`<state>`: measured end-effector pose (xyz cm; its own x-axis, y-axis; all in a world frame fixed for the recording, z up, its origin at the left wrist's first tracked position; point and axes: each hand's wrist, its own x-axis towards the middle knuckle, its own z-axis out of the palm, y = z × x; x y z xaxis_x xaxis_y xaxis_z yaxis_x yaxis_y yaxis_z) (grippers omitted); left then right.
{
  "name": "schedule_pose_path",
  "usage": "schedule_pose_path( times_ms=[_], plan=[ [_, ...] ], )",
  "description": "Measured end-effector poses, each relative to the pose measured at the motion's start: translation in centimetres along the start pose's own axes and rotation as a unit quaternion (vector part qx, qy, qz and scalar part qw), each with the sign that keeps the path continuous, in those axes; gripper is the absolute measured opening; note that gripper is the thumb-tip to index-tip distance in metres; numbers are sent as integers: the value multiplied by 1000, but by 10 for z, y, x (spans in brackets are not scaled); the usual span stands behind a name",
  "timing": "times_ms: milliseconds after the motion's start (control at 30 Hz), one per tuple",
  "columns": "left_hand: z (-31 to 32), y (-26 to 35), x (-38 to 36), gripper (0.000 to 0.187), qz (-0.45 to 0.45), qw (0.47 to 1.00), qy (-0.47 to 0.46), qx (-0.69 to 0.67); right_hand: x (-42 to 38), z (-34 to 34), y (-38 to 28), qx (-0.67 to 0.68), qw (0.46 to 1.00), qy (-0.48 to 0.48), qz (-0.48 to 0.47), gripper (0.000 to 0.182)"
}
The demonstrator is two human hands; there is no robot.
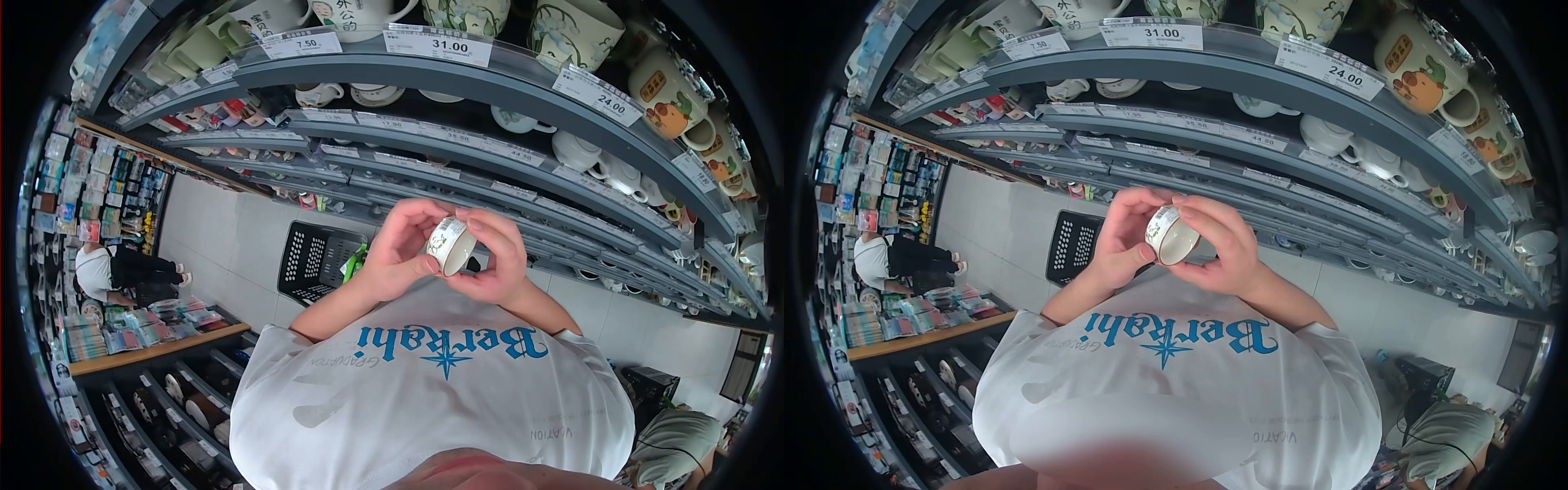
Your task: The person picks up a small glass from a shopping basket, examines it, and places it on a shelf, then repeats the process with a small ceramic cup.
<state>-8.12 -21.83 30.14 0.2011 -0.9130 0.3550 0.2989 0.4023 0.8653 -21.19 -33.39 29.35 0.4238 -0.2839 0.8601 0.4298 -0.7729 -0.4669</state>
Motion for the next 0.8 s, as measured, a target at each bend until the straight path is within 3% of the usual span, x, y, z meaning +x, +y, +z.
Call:
schedule_pose_path(
  times_ms=[800],
  plan=[
    [-8, -4, -2, 53, 54, 998, -16, 4, 5, 0, 1, -3, 1000, -2, -10, 71]
  ],
)
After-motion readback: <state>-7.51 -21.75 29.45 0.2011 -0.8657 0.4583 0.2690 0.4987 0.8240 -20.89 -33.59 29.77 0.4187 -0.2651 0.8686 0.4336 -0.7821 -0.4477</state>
